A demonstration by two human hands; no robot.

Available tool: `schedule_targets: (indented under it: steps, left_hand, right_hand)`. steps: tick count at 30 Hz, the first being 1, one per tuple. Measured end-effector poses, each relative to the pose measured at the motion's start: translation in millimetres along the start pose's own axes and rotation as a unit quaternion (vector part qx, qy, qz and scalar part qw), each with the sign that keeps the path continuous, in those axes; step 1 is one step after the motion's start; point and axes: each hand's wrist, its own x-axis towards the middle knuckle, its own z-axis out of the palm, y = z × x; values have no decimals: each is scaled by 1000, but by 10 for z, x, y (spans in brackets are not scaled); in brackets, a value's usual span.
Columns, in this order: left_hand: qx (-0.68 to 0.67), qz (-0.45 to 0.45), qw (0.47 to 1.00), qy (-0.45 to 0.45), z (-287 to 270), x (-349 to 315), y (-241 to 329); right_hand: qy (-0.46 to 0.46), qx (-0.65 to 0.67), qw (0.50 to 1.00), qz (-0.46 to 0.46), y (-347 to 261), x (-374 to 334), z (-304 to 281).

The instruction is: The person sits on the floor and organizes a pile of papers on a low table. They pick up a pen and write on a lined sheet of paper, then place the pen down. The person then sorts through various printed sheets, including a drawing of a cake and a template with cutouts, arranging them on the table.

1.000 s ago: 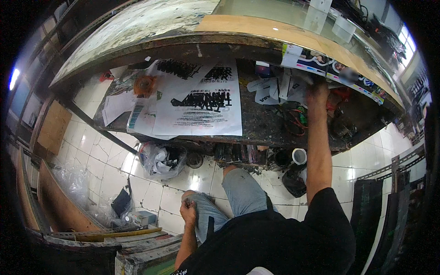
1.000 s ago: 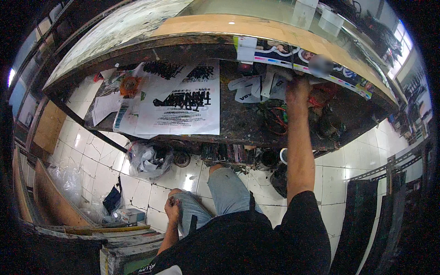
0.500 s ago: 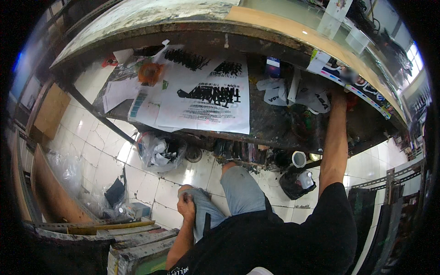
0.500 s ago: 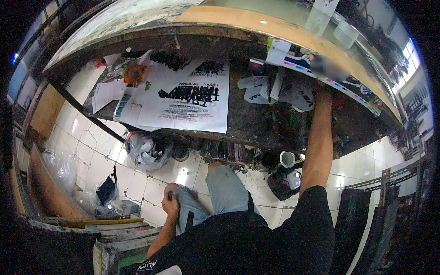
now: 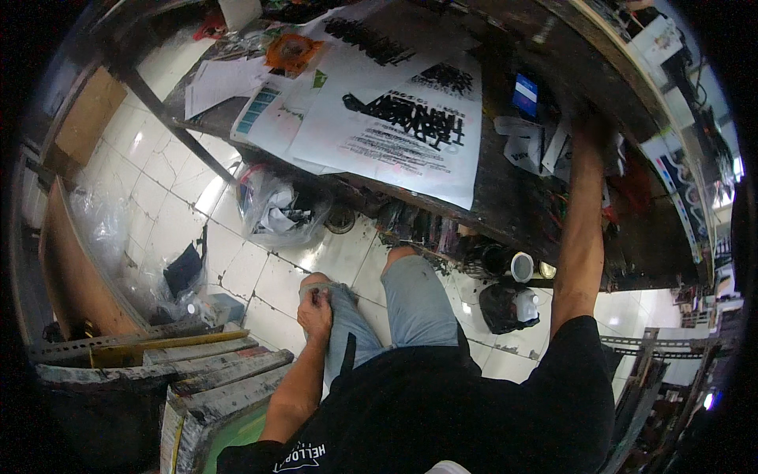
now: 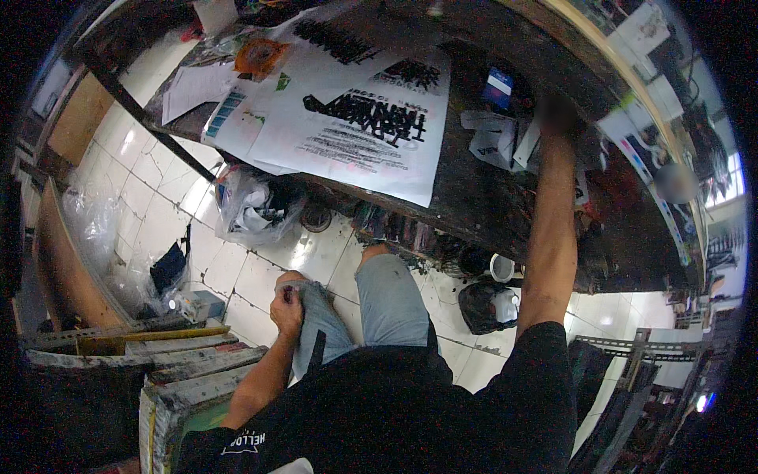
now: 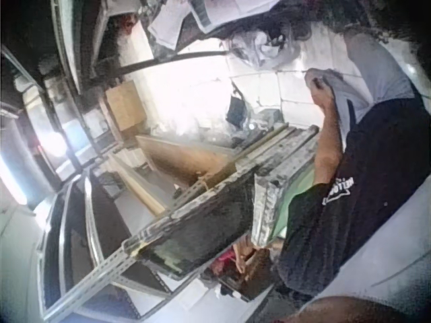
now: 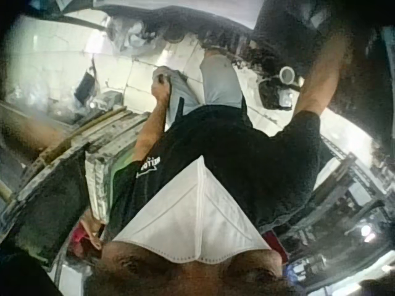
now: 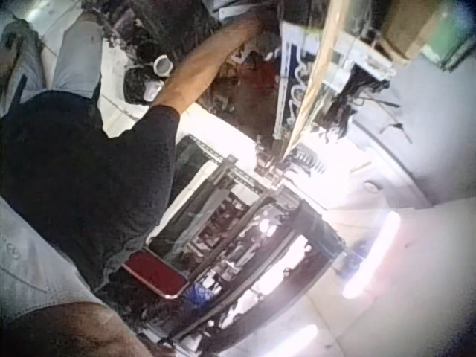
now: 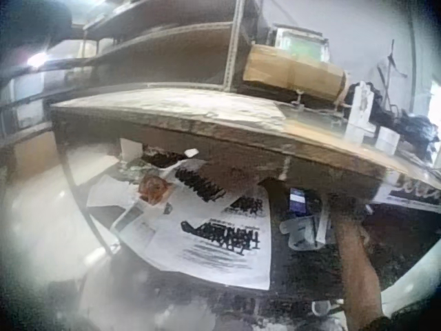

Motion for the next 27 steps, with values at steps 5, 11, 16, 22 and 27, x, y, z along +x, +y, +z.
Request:
schedule_targets:
  steps: [5,11,16,22,27]
  left_hand:
    - [-10,-14,1000,15,35,34,1]
    - [17,-12,1000,17,23,62,61]
    - [2,-14,1000,15,37,54,59]
    - [19,-14,1000,9,70,88,16]
    - [6,-29,1000,0,-3,68,120]
  right_hand:
    - [-17,-32,999,-6,-18,78,41]
    - [-5,-71,997,-40,-590,196,-413]
    - [-2,-94,994,-53,-873,289,-606]
    - [-8,-112,993,-38,-781,368,-602]
    - [-14,-133,991,-19,-626,395,-570]
